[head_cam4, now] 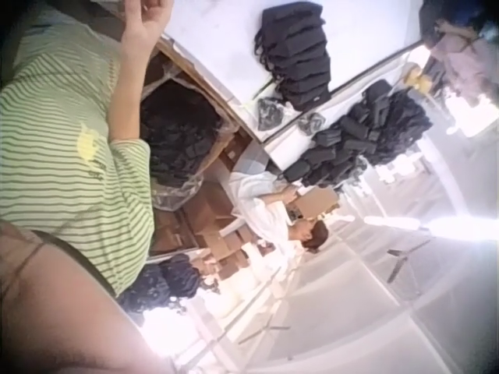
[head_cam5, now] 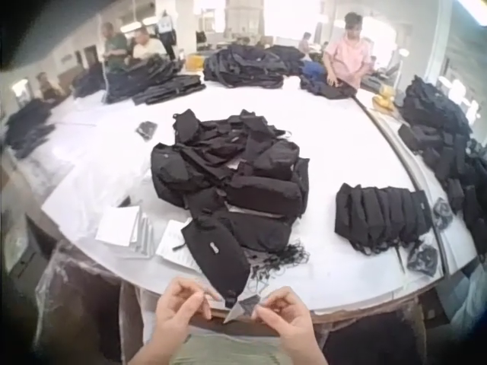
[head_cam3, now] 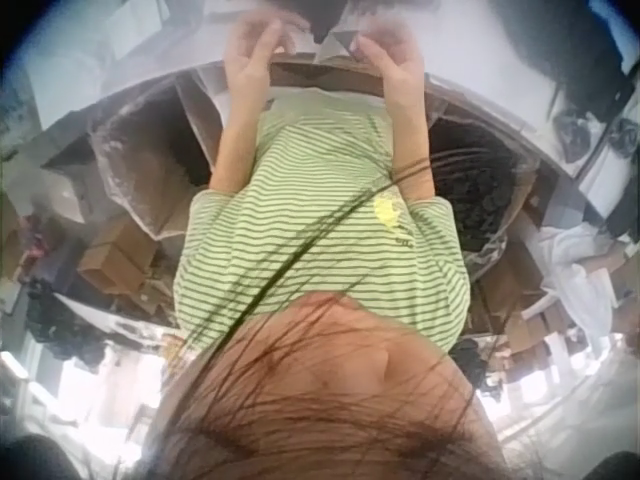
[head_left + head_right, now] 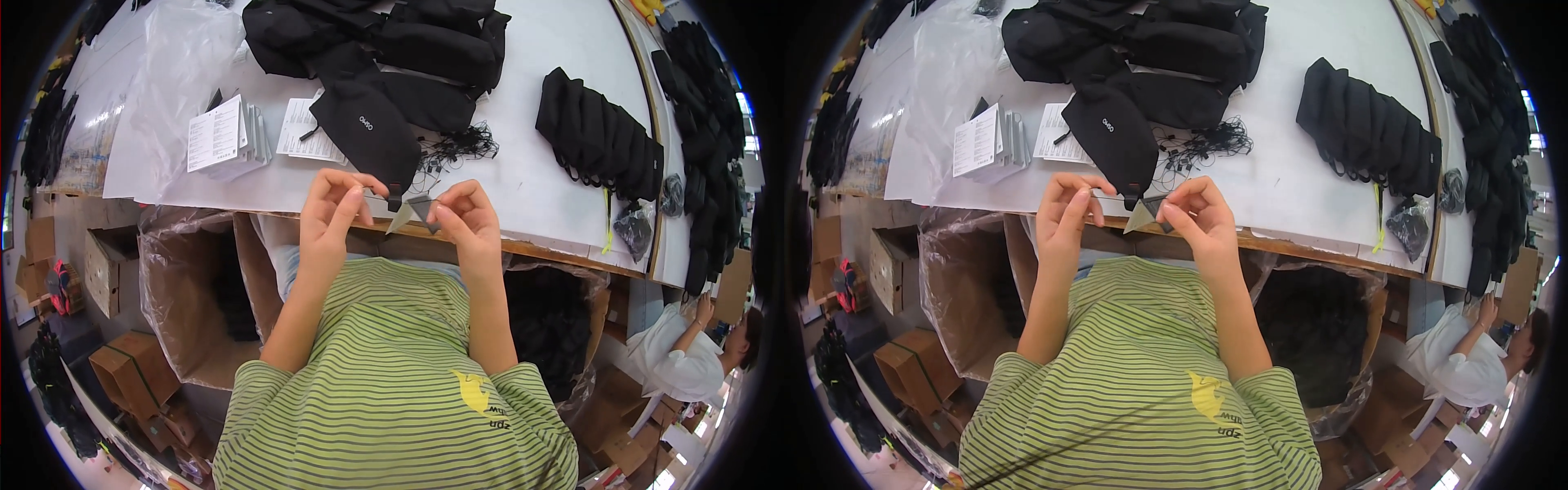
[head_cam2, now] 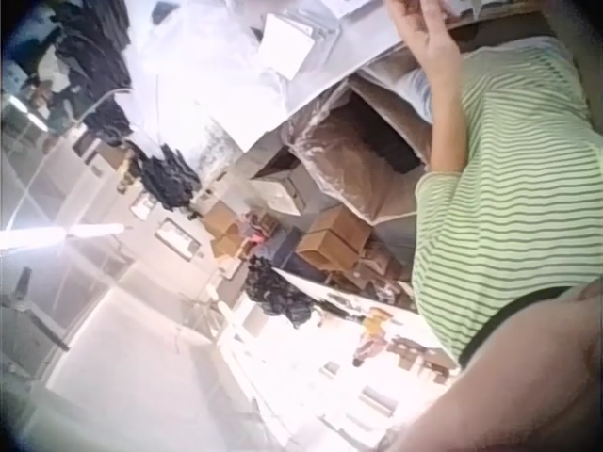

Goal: Packing black cases with instructional inserts and silica gel packets.

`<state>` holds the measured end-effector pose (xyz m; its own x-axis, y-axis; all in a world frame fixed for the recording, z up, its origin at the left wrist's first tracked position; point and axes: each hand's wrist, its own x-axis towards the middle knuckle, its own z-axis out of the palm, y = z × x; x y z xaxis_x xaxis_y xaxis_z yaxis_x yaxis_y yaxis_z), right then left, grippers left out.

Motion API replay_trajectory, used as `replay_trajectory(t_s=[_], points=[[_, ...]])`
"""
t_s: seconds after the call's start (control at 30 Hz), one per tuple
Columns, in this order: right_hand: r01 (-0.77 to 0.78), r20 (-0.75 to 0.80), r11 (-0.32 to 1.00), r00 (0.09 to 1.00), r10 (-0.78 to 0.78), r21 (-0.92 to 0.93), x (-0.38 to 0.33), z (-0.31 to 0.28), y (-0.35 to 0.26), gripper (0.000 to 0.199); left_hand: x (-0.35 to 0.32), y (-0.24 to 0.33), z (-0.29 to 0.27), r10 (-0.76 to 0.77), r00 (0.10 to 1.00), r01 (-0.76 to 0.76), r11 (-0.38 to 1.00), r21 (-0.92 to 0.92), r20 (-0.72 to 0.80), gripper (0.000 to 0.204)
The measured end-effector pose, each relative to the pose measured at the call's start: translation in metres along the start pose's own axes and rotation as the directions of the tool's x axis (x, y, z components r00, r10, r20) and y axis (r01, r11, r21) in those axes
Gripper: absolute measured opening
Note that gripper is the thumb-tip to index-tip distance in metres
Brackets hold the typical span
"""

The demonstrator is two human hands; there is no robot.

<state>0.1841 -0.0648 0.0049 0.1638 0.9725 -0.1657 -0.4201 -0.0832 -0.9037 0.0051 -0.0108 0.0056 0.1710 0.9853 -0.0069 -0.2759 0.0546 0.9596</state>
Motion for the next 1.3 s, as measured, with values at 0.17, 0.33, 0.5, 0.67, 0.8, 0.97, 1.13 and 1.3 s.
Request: replay_trajectory(t_s=[0.17,0.33,0.5,0.67,0.8,0.97,1.13,1.3], points=[[0.004,0.049,1.000,0.999,-0.005,0.019,0.001,-0.005,-0.003,0.018,-0.004,0.011,0.008,-0.201,0.963,0.213,0.976,-0.049,0.178,0.009],[0.017,0.070,0.995,0.997,-0.024,0.099,0.000,-0.005,0.003,0.016,-0.008,0.005,0.011,-0.177,0.966,0.169,0.984,0.060,0.187,0.010],[0.018,0.034,0.998,0.999,-0.020,0.066,-0.006,0.007,-0.003,0.014,-0.013,0.007,0.018,-0.182,0.955,0.176,0.983,0.045,0.236,0.008],[0.152,-0.020,0.988,0.988,-0.152,-0.036,-0.010,0.020,0.000,0.014,-0.016,0.008,0.022,-0.169,0.936,0.134,0.982,0.131,0.308,0.010],[0.192,0.035,0.981,0.981,-0.190,-0.040,-0.012,0.021,0.005,0.014,-0.016,0.009,0.023,-0.177,0.927,0.141,0.982,0.129,0.330,0.010],[0.212,-0.023,0.976,0.977,-0.214,-0.055,-0.013,0.026,0.004,0.015,-0.018,0.004,0.024,-0.166,0.932,0.152,0.986,0.067,0.322,0.010],[0.311,-0.015,0.924,0.946,-0.322,-0.224,-0.013,0.025,0.012,0.015,-0.018,0.004,0.025,-0.163,0.936,0.153,0.987,0.058,0.313,0.009],[0.327,-0.036,0.928,0.940,-0.338,-0.176,-0.013,0.027,0.012,0.015,-0.019,0.003,0.029,-0.136,0.953,0.125,0.990,0.059,0.271,0.009]])
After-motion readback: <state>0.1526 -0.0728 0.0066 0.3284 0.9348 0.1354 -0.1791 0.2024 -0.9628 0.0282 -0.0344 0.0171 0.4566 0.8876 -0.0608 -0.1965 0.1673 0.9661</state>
